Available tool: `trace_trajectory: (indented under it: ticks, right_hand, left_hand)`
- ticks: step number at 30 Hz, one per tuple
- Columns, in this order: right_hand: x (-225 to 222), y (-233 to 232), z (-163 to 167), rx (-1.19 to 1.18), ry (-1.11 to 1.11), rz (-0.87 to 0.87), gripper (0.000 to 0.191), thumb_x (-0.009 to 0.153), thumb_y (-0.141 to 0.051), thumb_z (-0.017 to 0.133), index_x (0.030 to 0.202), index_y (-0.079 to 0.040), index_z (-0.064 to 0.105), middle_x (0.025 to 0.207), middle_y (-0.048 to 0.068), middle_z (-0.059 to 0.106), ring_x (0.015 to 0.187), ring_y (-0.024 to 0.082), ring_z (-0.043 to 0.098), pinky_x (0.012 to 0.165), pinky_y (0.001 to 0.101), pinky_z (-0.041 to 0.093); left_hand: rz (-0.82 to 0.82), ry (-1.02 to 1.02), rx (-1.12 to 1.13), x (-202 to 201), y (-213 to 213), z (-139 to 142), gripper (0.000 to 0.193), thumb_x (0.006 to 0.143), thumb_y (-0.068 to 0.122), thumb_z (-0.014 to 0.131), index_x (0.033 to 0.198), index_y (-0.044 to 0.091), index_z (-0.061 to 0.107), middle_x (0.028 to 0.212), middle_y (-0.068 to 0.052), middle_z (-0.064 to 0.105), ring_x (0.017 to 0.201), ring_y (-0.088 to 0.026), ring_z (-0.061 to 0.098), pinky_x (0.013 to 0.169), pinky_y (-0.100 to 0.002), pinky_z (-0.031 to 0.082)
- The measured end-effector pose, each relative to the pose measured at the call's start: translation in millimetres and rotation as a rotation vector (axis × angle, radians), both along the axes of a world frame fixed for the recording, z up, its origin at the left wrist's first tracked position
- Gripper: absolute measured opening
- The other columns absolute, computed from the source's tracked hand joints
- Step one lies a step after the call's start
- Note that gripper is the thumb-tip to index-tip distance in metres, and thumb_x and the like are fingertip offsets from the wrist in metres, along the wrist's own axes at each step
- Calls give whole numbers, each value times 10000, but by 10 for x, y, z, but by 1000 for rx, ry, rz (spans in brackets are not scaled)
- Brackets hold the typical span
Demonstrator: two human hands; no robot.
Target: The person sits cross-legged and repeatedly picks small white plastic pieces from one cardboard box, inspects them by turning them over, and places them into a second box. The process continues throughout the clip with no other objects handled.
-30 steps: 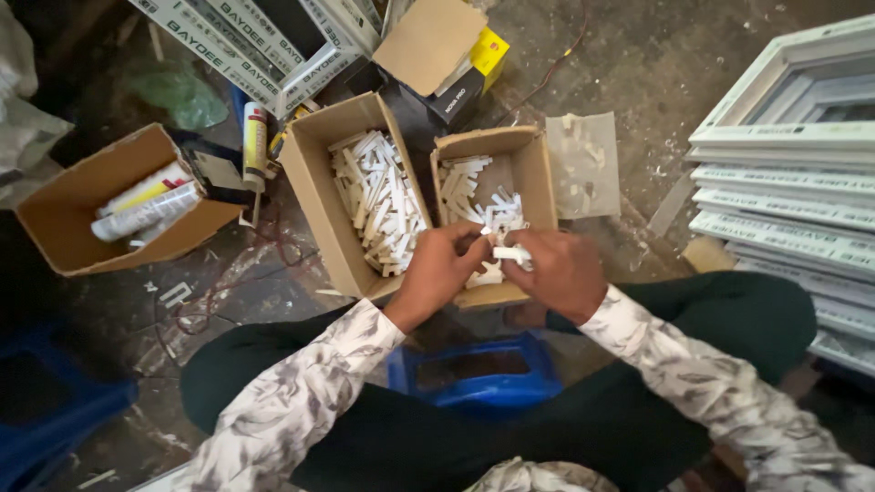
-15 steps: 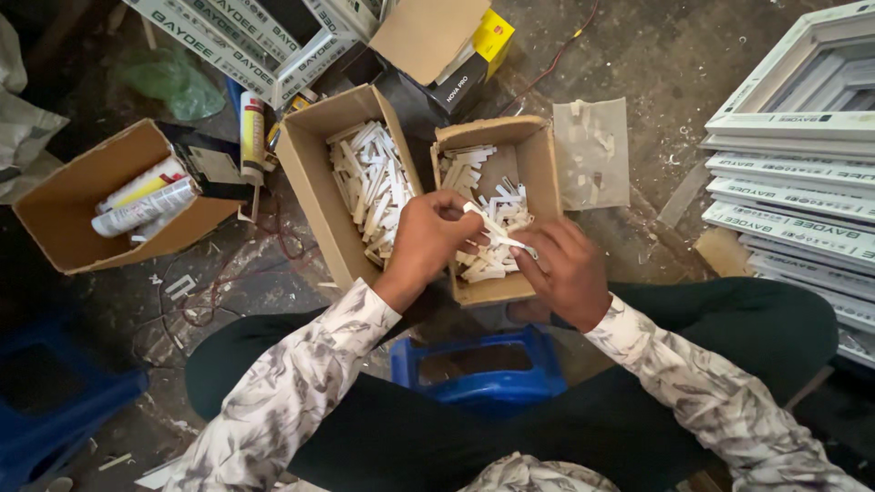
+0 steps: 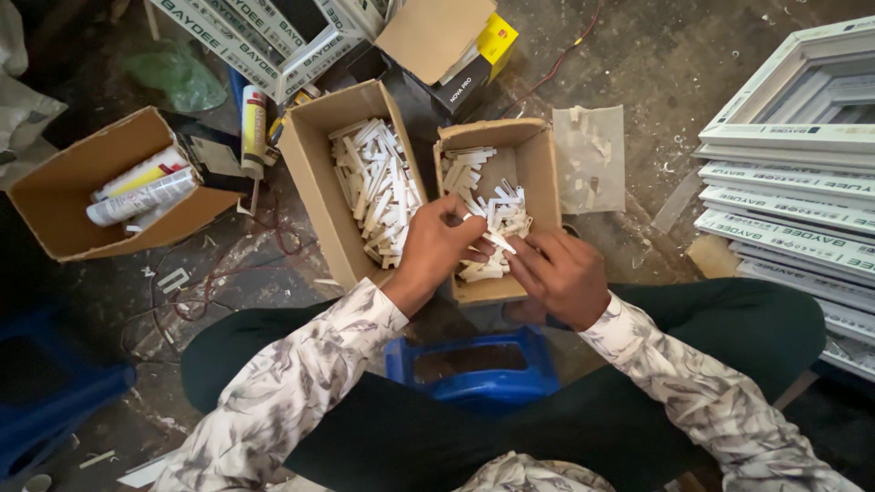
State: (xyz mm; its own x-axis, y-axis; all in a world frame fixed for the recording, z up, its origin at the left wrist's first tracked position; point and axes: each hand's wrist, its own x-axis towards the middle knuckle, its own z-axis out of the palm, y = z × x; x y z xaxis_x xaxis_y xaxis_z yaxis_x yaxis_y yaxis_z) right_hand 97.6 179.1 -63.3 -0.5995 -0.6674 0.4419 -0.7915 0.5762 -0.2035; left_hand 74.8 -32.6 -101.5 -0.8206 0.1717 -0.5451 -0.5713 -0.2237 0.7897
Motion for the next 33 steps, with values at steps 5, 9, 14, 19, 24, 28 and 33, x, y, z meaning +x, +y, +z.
trace_trajectory:
  ticks: [5,9,14,19,24,28,33]
  right_hand:
    - [36,-41,22,-88,-125,-100,363,822,-84,789,1160,32,730,906,110,609,801,268,629,640,385,511]
    - [38,3,-35,-117,-122,-126,319,842,-58,782,1148,11,725,892,99,592,802,278,619,652,396,507]
    - [28,98,-169,-235,-82,-113,327,820,-60,796,1131,11,723,876,95,584,763,285,583,622,405,473]
    - [65,164,-255,-261,-7,-98,354,823,-64,802,1162,14,734,859,74,572,725,266,537,604,401,456]
    - [65,145,-276,-225,26,-100,393,810,-86,802,1189,0,743,823,61,544,698,250,512,580,388,436]
    - [39,99,-265,-193,75,-102,423,804,-107,784,1211,-1,734,847,56,545,717,248,518,595,385,446]
    - [1,50,-210,-107,119,-44,395,825,-129,789,1180,23,705,981,79,657,768,244,573,615,389,455]
  left_hand:
    - [-44,-50,107,12,1,90,146,967,60,586,865,-38,553,849,-235,738,718,-280,767,637,-367,666]
    - [-105,-45,173,24,11,206,177,996,89,523,932,-56,601,925,-272,756,788,-306,778,717,-385,675]
    - [-186,-19,256,46,-2,326,233,1033,168,565,987,-58,592,986,-254,763,884,-286,780,804,-375,657]
    - [-161,89,168,136,76,325,307,1042,184,598,1076,-111,675,962,-217,742,894,-260,778,810,-369,659]
    - [-127,70,153,254,159,306,340,1052,194,591,1157,-105,716,958,-166,772,853,-208,751,801,-324,626]
    - [-130,17,217,254,145,273,347,1041,211,572,1142,-94,705,952,-142,772,856,-193,764,805,-320,642]
    - [-164,120,127,265,125,205,305,1034,190,611,1110,-95,689,964,-143,745,884,-201,738,815,-329,634]
